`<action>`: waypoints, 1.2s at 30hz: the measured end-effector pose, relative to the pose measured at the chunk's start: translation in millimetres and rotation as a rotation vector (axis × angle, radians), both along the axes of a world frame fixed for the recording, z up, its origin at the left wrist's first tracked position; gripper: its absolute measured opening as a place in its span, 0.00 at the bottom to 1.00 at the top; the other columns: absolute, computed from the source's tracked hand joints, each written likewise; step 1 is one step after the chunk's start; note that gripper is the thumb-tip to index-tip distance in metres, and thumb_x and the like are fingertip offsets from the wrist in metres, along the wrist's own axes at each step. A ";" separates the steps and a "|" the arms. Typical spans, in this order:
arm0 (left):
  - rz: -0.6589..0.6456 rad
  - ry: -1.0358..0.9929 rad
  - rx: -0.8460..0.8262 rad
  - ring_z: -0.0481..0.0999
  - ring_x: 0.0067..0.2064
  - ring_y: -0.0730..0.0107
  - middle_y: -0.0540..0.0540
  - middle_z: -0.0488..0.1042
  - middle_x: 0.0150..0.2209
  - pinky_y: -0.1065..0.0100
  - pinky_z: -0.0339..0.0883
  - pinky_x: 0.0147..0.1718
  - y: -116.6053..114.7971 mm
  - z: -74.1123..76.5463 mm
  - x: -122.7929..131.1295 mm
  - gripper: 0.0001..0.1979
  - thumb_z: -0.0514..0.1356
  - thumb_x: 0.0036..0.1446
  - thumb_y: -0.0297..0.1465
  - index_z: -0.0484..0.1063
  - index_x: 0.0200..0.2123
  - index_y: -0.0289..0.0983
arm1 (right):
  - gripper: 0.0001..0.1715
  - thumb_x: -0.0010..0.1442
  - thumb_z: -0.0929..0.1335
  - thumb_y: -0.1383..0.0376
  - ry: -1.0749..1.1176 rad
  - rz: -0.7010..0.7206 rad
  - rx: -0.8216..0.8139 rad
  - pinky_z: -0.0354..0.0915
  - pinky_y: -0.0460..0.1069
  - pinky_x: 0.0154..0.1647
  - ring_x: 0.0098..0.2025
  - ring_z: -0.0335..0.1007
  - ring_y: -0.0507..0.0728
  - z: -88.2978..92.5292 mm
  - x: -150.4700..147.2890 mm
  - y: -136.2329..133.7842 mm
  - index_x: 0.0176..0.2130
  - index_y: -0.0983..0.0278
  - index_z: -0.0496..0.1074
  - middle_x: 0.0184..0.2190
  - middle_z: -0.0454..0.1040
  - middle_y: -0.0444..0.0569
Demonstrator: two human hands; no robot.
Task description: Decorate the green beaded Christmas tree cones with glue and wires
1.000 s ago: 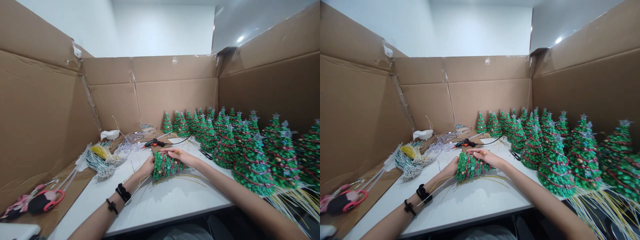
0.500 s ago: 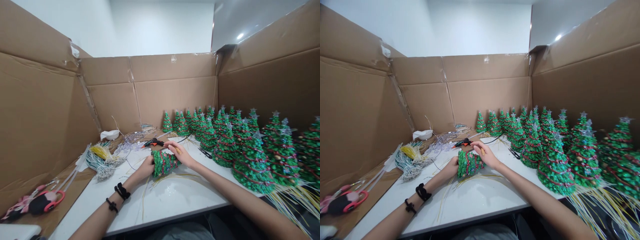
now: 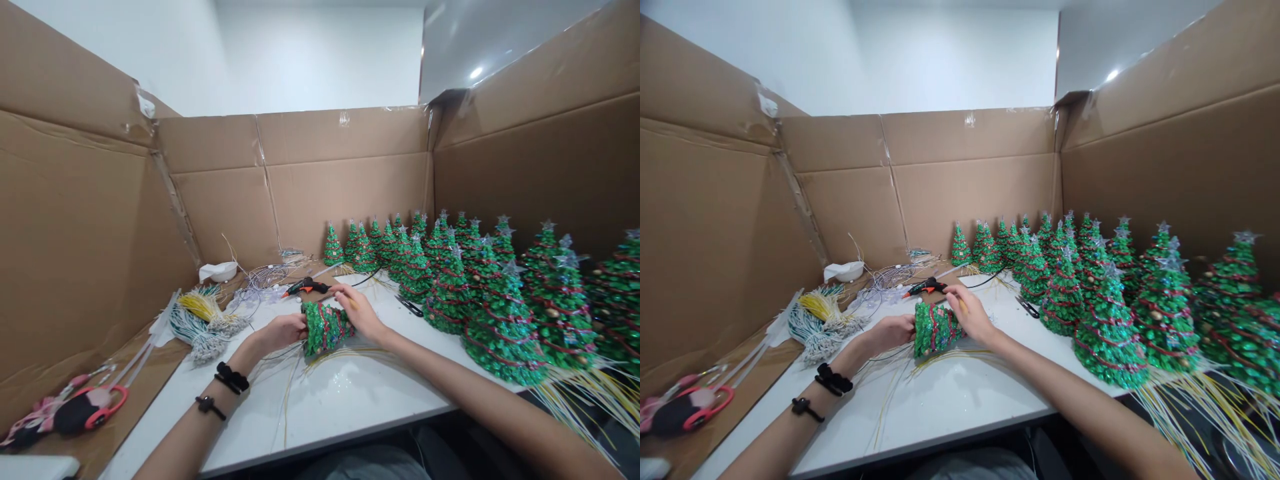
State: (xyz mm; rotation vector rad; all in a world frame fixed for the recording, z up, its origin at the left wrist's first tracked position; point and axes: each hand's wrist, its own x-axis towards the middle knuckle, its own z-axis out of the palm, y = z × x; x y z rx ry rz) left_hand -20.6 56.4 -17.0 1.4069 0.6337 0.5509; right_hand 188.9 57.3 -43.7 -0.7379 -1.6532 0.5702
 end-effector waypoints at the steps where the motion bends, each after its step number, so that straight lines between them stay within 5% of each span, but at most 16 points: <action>1: -0.011 -0.010 -0.037 0.71 0.32 0.70 0.47 0.76 0.29 0.69 0.62 0.37 0.5 -0.6 0.1 0.09 0.60 0.44 0.32 0.76 0.29 0.34 | 0.18 0.63 0.57 0.55 0.062 -0.012 0.002 0.62 0.50 0.41 0.41 0.66 0.56 4.6 2.7 -1.6 0.42 0.63 0.68 0.39 0.70 0.49; 5: 0.020 0.022 -0.034 0.71 0.40 0.68 0.45 0.76 0.38 0.66 0.60 0.46 -3.6 -0.3 4.4 0.15 0.59 0.53 0.39 0.74 0.38 0.35 | 0.22 0.64 0.54 0.54 0.294 0.032 -0.028 0.60 0.47 0.27 0.25 0.63 0.52 23.3 17.2 -6.8 0.31 0.63 0.66 0.22 0.67 0.44; 9: 0.060 0.057 0.006 0.72 0.45 0.64 0.41 0.75 0.44 0.64 0.59 0.48 -10.6 1.2 7.5 0.21 0.64 0.49 0.40 0.72 0.44 0.33 | 0.22 0.62 0.57 0.56 0.288 0.274 -0.137 0.52 0.45 0.18 0.12 0.50 0.49 31.1 25.3 -9.5 0.20 0.63 0.61 0.08 0.53 0.37; 36: 0.055 -0.005 -0.039 0.72 0.47 0.62 0.38 0.73 0.48 0.64 0.59 0.49 -11.9 1.2 9.4 0.23 0.64 0.50 0.35 0.70 0.48 0.31 | 0.26 0.61 0.59 0.50 0.146 0.318 -0.171 0.56 0.46 0.18 0.13 0.51 0.49 25.4 18.1 -18.4 0.20 0.63 0.62 0.09 0.55 0.37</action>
